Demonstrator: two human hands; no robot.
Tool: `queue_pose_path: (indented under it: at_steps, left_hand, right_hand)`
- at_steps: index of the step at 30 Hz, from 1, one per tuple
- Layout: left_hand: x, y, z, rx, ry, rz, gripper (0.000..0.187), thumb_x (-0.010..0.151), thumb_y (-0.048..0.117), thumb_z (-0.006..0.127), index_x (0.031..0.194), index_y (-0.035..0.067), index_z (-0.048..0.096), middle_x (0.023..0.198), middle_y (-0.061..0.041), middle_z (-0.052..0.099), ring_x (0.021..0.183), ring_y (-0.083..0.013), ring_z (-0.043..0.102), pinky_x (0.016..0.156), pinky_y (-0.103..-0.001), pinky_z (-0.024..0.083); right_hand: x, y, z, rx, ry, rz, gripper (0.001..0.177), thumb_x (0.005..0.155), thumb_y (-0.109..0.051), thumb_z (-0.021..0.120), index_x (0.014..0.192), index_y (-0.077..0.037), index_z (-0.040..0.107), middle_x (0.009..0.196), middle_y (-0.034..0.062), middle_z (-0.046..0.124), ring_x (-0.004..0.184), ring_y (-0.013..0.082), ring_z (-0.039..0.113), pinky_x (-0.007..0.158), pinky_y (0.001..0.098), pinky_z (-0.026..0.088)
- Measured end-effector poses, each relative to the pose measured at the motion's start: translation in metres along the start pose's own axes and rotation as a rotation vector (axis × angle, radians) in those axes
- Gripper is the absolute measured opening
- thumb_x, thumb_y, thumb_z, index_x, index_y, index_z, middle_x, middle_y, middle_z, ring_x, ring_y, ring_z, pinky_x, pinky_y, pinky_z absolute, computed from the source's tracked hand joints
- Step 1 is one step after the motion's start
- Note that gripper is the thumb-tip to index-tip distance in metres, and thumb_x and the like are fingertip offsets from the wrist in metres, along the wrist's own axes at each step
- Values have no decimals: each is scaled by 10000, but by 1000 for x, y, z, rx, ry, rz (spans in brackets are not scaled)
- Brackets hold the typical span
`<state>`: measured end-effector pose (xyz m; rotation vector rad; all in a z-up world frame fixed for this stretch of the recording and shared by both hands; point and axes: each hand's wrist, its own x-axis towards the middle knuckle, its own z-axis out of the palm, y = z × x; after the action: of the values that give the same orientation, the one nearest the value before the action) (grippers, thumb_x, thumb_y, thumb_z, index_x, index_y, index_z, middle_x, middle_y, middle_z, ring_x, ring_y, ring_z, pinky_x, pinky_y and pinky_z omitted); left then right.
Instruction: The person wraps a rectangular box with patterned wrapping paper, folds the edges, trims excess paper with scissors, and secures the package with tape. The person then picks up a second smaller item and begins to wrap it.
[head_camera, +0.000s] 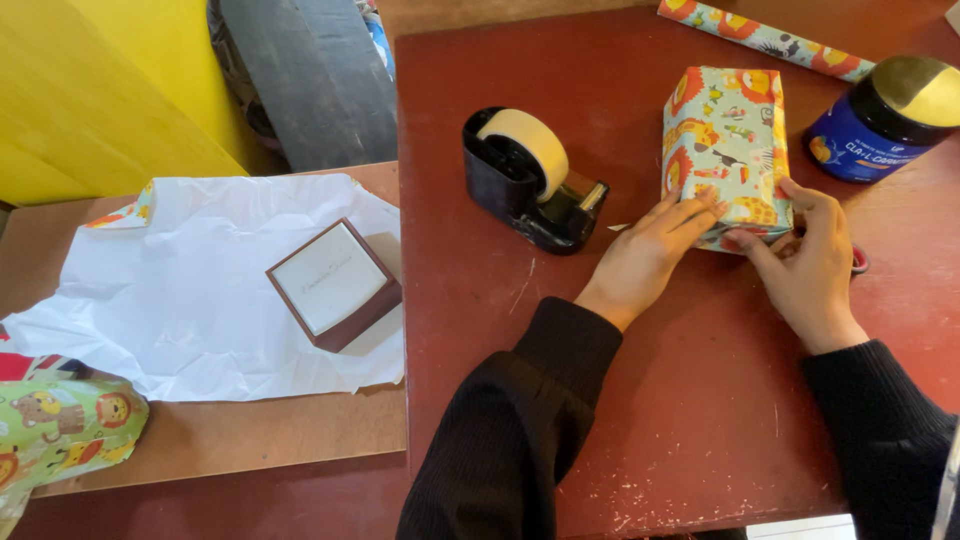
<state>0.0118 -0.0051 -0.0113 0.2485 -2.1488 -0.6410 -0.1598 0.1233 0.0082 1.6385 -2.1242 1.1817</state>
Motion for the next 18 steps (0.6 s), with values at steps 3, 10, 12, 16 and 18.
queue_pose_path:
  at_steps: [3,10,12,16,18]
  left_hand:
    - [2,4,-2,58,-2,9,525,969,29,591,1476,150,527,1553,-30,531,1423,-313,565,1224,-396,484]
    - [-8,28,-18,433,185,167,606,1050,236,731,1584,261,447,1677,-134,275,1517,-416,365,1268,-509,412]
    - [-10,27,-24,542,322,226,661,1052,309,783,1607,268,427,1699,-133,210,1537,-406,301,1296,-534,381]
    - [-12,9,-47,651,514,238,970,937,520,876,1645,144,331,1706,-184,169,1554,-414,236,1306,-608,298]
    - [-14,2,-62,613,517,136,1186,853,615,881,1661,69,208,1688,-262,148,1578,-443,200,1307,-656,220]
  right_hand:
    - [-2,12,3,0,-7,-25,665,981,-198,886,1443,50,478,1342,208,577,1190,265,631,1011,361,524]
    - [-4,0,-1,-77,59,-123,924,892,-256,916,1577,31,367,1456,235,406,1311,330,498,1094,418,482]
    - [-6,-5,-8,-2,112,-158,971,821,-278,913,1547,0,332,1483,261,330,1260,335,468,1037,432,469]
    - [-15,-20,-12,-214,226,-359,682,959,-227,934,1466,-111,492,1494,186,371,1327,299,469,1080,399,474]
    - [-16,-30,-11,-306,202,-439,543,875,-190,890,1344,-131,623,1443,156,434,1332,351,508,1031,434,494]
